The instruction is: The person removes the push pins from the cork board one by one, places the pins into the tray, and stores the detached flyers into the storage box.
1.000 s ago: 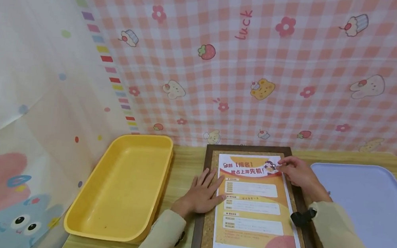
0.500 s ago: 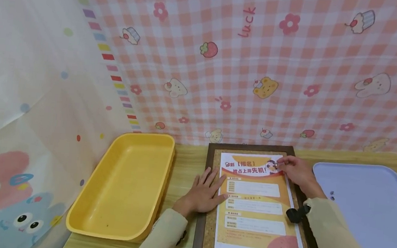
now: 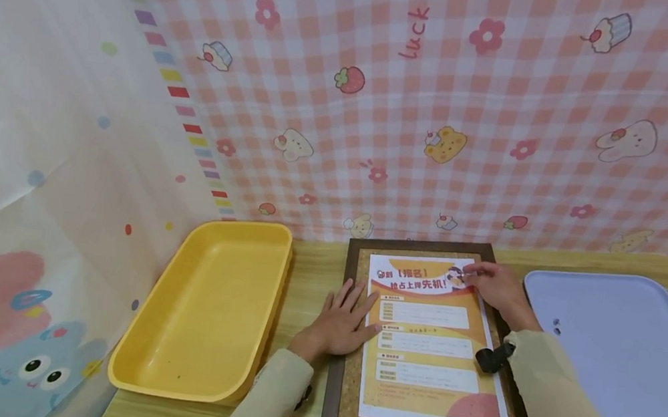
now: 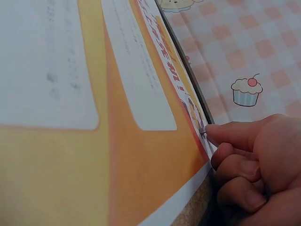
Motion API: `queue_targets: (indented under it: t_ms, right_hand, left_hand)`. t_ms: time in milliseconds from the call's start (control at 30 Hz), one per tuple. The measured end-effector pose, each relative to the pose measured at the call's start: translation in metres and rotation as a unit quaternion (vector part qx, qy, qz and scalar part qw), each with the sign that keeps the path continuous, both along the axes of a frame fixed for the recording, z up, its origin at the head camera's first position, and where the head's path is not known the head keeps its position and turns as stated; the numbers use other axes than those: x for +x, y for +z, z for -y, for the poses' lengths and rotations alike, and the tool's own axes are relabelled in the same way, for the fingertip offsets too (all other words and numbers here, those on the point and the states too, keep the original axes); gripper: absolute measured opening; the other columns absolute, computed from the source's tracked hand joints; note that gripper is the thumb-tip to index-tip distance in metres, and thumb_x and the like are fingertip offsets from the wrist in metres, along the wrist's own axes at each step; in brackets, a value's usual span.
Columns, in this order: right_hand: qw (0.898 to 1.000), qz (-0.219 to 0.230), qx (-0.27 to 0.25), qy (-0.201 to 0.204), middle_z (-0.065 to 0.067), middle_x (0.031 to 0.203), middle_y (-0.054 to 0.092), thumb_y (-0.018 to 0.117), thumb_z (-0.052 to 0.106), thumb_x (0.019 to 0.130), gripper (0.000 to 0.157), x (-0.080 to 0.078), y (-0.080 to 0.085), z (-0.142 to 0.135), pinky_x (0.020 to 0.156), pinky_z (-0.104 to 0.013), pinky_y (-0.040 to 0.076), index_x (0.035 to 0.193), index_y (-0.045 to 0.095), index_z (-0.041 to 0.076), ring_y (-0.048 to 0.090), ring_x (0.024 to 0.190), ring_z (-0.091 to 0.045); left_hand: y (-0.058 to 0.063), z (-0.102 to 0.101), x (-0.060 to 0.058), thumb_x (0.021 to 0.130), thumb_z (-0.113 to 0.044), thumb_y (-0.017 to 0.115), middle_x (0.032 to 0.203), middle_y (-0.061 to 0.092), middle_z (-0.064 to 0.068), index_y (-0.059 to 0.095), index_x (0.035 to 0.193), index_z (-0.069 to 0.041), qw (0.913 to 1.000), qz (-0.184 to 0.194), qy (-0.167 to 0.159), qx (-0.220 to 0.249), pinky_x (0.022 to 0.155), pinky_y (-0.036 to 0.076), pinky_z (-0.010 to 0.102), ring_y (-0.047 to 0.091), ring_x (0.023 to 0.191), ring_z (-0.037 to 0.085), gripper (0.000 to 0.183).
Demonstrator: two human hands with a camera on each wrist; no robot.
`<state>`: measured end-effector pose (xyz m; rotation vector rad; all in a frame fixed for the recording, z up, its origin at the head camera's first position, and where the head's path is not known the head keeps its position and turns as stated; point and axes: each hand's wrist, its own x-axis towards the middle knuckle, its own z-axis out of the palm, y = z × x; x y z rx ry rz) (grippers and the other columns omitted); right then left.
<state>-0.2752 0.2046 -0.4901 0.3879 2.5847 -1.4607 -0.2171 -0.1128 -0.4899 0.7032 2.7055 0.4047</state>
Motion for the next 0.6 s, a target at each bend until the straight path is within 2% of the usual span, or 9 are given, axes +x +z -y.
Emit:
queue_targets:
  t_ms: [267, 433, 600]
  right_hand:
    - [1.0, 0.005, 0.002, 0.002, -0.023, 0.138, 0.053, 0.058, 0.022, 0.097, 0.033, 0.001, 0.001, 0.0, 0.079, -0.033, 0.037, 0.124, 0.067, 0.006, 0.05, 0.11, -0.033]
    - [1.0, 0.014, -0.002, -0.008, -0.022, 0.134, 0.055, 0.057, 0.024, 0.099, 0.031, 0.002, 0.004, 0.002, 0.07, -0.028, 0.035, 0.121, 0.068, 0.005, 0.05, 0.107, -0.033]
    - [1.0, 0.021, 0.003, -0.021, -0.02, 0.128, 0.058, 0.057, 0.026, 0.1, 0.03, 0.003, 0.007, 0.005, 0.064, -0.027, 0.034, 0.118, 0.069, 0.005, 0.05, 0.101, -0.031]
  left_hand:
    - [-0.012, 0.002, -0.004, 0.103, -0.059, 0.029, 0.167, -0.011, 0.0, 0.006, 0.161, -0.029, 1.0, -0.001, 0.002, 0.0, 0.12, -0.002, 0.059, -0.016, 0.152, 0.025, 0.07]
    - [-0.017, 0.003, -0.006, 0.103, -0.061, 0.028, 0.167, -0.013, -0.002, 0.004, 0.161, -0.031, 1.0, 0.0, 0.002, 0.005, 0.12, -0.003, 0.058, -0.017, 0.152, 0.023, 0.069]
    - [-0.013, 0.003, -0.005, 0.103, -0.058, 0.03, 0.167, -0.012, -0.002, 0.005, 0.161, -0.03, 0.9999, 0.008, 0.005, 0.012, 0.12, -0.004, 0.057, -0.017, 0.152, 0.024, 0.069]
